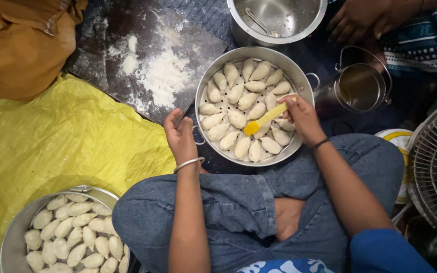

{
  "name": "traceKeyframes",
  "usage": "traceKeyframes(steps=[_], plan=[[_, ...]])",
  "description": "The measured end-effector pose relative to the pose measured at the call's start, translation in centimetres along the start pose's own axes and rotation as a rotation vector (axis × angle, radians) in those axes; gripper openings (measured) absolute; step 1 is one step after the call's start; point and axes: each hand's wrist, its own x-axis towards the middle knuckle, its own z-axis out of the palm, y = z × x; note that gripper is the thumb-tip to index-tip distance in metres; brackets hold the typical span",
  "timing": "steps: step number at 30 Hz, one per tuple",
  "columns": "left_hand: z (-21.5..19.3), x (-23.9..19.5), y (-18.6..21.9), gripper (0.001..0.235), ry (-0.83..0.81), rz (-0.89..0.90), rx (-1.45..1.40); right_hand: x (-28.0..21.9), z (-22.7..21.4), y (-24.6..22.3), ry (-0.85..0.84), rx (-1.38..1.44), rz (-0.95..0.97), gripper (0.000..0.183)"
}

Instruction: The person applies liquid to dumplings in a metal steamer tray using a small brush, then moves the tray to reach another tray underneath.

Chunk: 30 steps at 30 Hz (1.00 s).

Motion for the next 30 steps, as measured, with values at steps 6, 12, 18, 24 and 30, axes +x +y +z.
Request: traceKeyframes(steps=[6,12,18,24,30], plan=[[-0.5,0.3,-1.1,0.04,-0.013,0.08,0.063,-2.5,-1.2,-2.0,-0.277,-0.021,0.022,0.03],[-1.1,0.7,-1.5,0.041,0.008,0.052,0.066,-1.8,-0.3,-1.4,-0.225,-0.192,-0.118,0.029],[-1.0,1.0,-1.8,0.04,-0.007,0.056,0.045,-2.7,-1.3,-2.5,-0.323,-0.167,-0.119,0.027],[-1.1,0.9,-1.6,0.04,-0.009,0.061,0.074,-2.6,0.2,-2.9,-0.264,-0.283,-0.186,0.025],[-0.9,0.6,-1.1,0.041,-0.014,0.039,0.054,-3.3,-3.3,-5.9,-0.269,-0.295,-0.173,0.027]])
